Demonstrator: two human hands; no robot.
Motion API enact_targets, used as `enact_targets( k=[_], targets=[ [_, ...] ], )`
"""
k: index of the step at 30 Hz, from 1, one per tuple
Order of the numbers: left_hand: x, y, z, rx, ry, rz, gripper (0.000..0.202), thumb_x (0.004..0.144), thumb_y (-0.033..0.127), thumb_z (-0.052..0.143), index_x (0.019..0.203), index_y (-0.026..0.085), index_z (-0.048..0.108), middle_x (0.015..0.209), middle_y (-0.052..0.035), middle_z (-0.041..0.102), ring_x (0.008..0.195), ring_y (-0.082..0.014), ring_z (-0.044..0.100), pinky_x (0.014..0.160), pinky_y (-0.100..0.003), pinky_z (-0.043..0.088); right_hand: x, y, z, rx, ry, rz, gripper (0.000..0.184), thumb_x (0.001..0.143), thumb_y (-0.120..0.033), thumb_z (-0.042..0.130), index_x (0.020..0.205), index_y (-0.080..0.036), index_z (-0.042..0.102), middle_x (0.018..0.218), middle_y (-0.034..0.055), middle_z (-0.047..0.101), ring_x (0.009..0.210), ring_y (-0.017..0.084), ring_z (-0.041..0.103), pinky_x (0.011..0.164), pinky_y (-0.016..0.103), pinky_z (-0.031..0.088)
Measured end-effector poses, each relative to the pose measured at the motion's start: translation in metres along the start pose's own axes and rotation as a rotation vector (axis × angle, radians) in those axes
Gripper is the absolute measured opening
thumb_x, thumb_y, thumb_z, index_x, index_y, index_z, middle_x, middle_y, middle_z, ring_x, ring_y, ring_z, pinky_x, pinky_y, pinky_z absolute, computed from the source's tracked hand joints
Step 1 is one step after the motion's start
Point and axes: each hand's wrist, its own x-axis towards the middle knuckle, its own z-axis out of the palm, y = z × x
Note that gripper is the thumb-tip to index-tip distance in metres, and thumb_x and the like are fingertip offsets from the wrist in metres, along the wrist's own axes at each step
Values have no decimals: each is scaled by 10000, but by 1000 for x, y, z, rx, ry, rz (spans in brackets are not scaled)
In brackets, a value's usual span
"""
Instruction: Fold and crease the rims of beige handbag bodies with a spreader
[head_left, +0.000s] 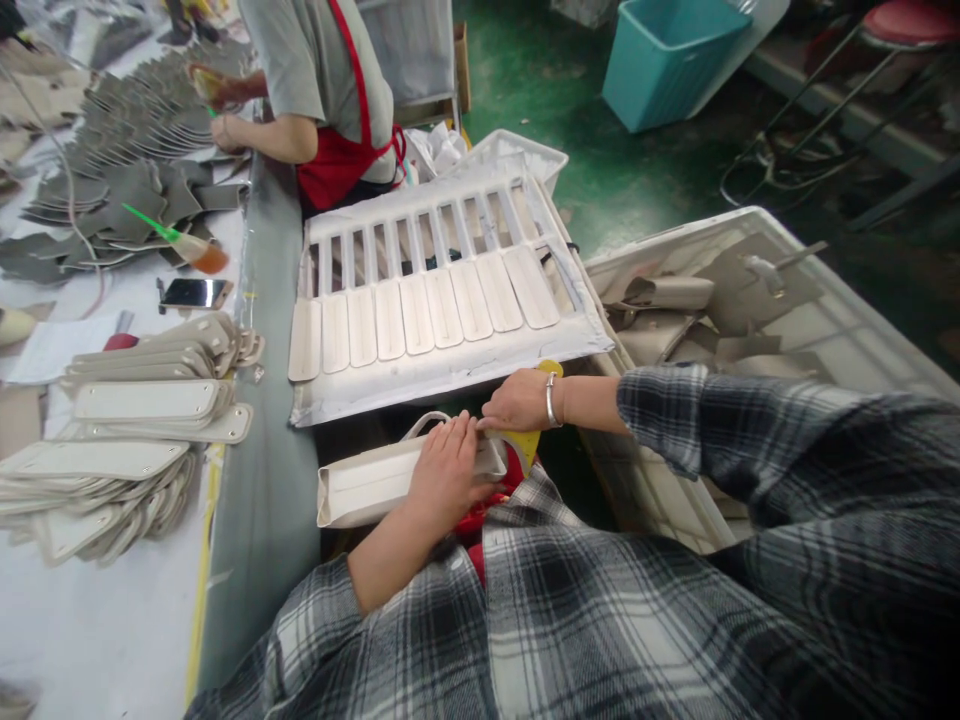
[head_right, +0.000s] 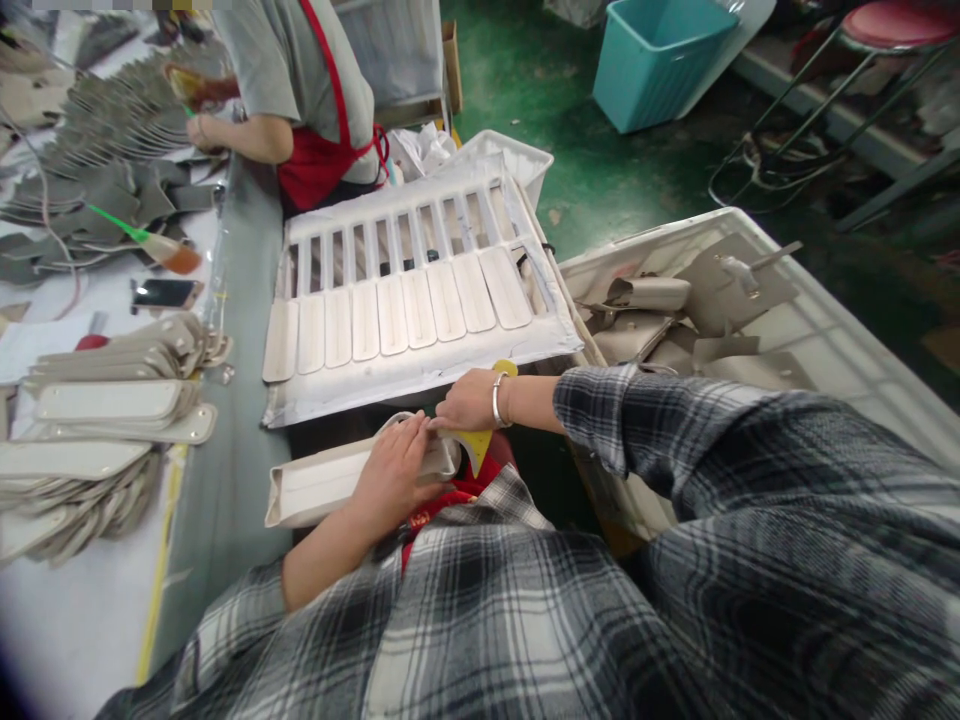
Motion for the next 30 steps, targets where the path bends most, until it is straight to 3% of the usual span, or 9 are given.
enact_targets(
  k=[4,7,10,12,15,25,30],
  targets=[
    [3,-3,-5,-5,-56,7,932,678,599,642,1364,56,321,1411,-230,394,1275,-319,410,1054,-441,313,-21,-5,5,136,-36,184,553,936,-547,221,900,-192,644,876,93,685,841,229,633,640,282,367],
    [7,-1,-10,-4,-87,-33,983,641,651,627,1355,47,326,1372,-217,440,1229,-320,447,1025,-423,333,-45,-5,18,333,-7,324,494,945,-477,236,844,-170,610,858,100,666,822,220,622,660,287,383],
    [11,6,-11,44,-76,-70,873,642,584,643,1287,47,404,1214,-188,552,1092,-309,520,939,-410,379,-72,-8,35,639,41,285,330,919,-390,344,786,-154,533,831,90,644,762,178,608,665,269,420],
    [12,11,-9,85,-41,-82,788,654,524,636,1249,46,440,1115,-168,582,1004,-301,533,874,-411,396,-85,-15,43,910,-27,276,231,877,-386,437,832,-162,474,808,68,635,678,159,611,598,259,455],
    [9,16,-4,119,32,-70,731,689,456,599,1259,28,436,1110,-174,562,989,-297,506,867,-413,377,-93,-27,48,1221,-136,287,271,842,-418,511,915,-182,398,796,36,623,565,147,617,491,260,491],
    [-1,8,5,109,124,-11,797,715,293,538,1372,-73,272,1150,-219,537,1012,-303,483,915,-411,349,-64,-38,41,1307,-192,168,393,799,-480,590,975,-180,408,825,26,602,502,163,628,413,281,513],
    [-6,5,6,63,191,-9,847,738,282,534,1418,-44,149,1084,-190,556,994,-287,499,936,-407,353,-55,-39,41,1363,-237,160,409,803,-493,588,991,-178,408,731,-8,601,460,147,607,402,262,502]
  ],
)
